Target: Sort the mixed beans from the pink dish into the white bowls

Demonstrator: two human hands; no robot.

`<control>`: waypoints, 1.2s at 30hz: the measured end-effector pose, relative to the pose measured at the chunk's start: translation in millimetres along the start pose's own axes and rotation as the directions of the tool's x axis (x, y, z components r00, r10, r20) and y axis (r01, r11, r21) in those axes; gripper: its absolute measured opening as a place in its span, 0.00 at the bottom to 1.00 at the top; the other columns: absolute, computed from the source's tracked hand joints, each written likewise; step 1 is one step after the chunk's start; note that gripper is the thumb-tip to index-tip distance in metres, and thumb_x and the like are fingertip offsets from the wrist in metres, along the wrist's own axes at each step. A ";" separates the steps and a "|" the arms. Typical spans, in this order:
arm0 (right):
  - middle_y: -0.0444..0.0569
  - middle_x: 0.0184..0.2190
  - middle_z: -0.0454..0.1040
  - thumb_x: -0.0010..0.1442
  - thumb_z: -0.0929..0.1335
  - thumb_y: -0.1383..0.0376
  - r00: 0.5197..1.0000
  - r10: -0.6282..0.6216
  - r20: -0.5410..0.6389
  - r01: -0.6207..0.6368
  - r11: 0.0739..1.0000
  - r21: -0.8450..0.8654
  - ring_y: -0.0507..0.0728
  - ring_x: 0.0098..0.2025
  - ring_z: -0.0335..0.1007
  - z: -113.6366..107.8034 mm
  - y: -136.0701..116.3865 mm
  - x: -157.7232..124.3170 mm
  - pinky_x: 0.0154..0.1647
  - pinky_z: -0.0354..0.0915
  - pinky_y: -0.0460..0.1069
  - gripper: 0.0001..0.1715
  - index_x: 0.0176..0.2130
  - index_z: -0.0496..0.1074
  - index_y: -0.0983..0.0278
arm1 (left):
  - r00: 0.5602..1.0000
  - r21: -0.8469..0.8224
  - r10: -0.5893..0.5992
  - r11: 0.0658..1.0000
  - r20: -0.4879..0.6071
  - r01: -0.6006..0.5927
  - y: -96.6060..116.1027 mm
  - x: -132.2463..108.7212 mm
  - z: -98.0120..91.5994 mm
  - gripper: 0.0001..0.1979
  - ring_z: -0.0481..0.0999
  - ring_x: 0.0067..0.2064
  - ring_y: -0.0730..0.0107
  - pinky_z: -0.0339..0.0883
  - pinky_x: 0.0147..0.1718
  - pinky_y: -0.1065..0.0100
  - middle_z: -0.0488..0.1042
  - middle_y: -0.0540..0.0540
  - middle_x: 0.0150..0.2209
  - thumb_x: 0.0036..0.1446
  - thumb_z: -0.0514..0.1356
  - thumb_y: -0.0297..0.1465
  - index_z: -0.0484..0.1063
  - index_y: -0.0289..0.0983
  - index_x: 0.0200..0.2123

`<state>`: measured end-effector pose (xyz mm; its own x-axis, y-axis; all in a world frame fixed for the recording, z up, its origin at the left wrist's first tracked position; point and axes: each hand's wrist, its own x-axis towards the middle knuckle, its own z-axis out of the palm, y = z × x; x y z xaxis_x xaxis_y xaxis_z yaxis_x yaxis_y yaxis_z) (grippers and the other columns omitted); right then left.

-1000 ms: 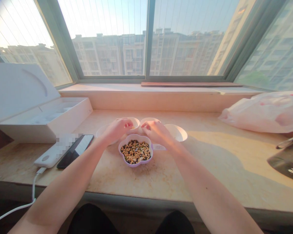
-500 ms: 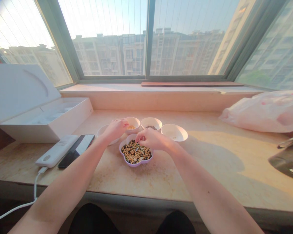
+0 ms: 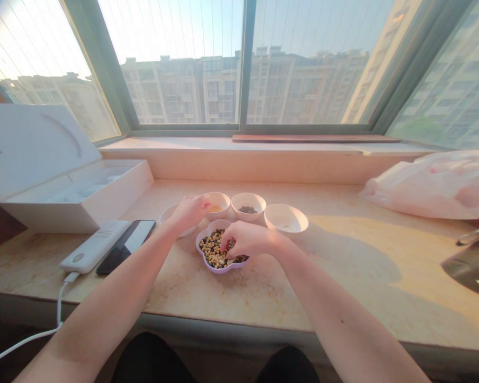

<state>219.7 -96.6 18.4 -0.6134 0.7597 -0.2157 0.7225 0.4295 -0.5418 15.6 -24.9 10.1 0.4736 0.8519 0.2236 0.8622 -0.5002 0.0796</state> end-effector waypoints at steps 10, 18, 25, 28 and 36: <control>0.46 0.35 0.81 0.52 0.68 0.74 1.000 0.018 0.019 -0.019 1.000 0.015 0.54 0.33 0.74 -0.4 -6.8 -1.5 0.28 0.63 0.45 0.15 0.36 0.82 0.62 | 0.999 -0.026 -0.036 0.999 -0.009 0.036 0.8 -1.5 -0.9 0.17 0.77 0.36 0.59 0.61 0.38 0.61 0.81 0.37 0.37 0.64 0.50 0.26 0.78 0.35 0.31; 0.46 0.30 0.80 0.52 0.69 0.73 0.999 -0.026 -0.033 0.027 0.999 0.030 0.55 0.31 0.72 3.2 -7.2 -2.8 0.28 0.62 0.47 0.13 0.34 0.82 0.60 | 1.000 -0.018 -0.009 1.000 -0.009 0.009 9.4 -5.3 -10.3 0.17 0.78 0.40 0.57 0.63 0.40 0.61 0.81 0.38 0.40 0.65 0.50 0.27 0.78 0.35 0.31; 0.50 0.44 0.81 0.59 0.68 0.69 0.977 -0.185 -0.111 0.181 0.983 -0.041 0.59 0.44 0.75 6.8 -8.2 4.1 0.43 0.68 0.51 0.13 0.41 0.81 0.62 | 1.000 -0.033 0.026 0.999 -0.018 -0.026 13.6 -7.0 -14.0 0.17 0.78 0.41 0.58 0.64 0.41 0.62 0.81 0.38 0.42 0.66 0.51 0.27 0.79 0.35 0.34; 0.50 0.47 0.80 0.59 0.69 0.70 0.944 -0.305 -0.126 0.299 0.952 -0.066 0.61 0.52 0.72 11.6 -12.3 7.1 0.54 0.66 0.53 0.13 0.42 0.82 0.60 | 0.997 -0.069 0.063 0.995 -0.035 -0.066 14.2 -6.5 -13.9 0.16 0.77 0.40 0.60 0.64 0.40 0.64 0.80 0.39 0.40 0.66 0.52 0.27 0.79 0.35 0.34; 0.46 0.36 0.81 0.59 0.68 0.71 0.972 -0.201 -0.118 0.194 0.979 -0.070 0.58 0.39 0.74 19.2 -13.0 11.7 0.43 0.66 0.50 0.13 0.36 0.83 0.58 | 0.993 -0.163 0.100 0.981 -0.059 -0.108 14.2 -5.5 -12.9 0.16 0.75 0.38 0.63 0.64 0.39 0.65 0.79 0.41 0.38 0.66 0.52 0.29 0.77 0.36 0.30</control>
<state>197.0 -102.7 7.3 -0.7042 0.7100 -0.0046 0.6101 0.6017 -0.5155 22.9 -38.7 22.5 0.5459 0.7869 0.2877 0.7647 -0.6082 0.2126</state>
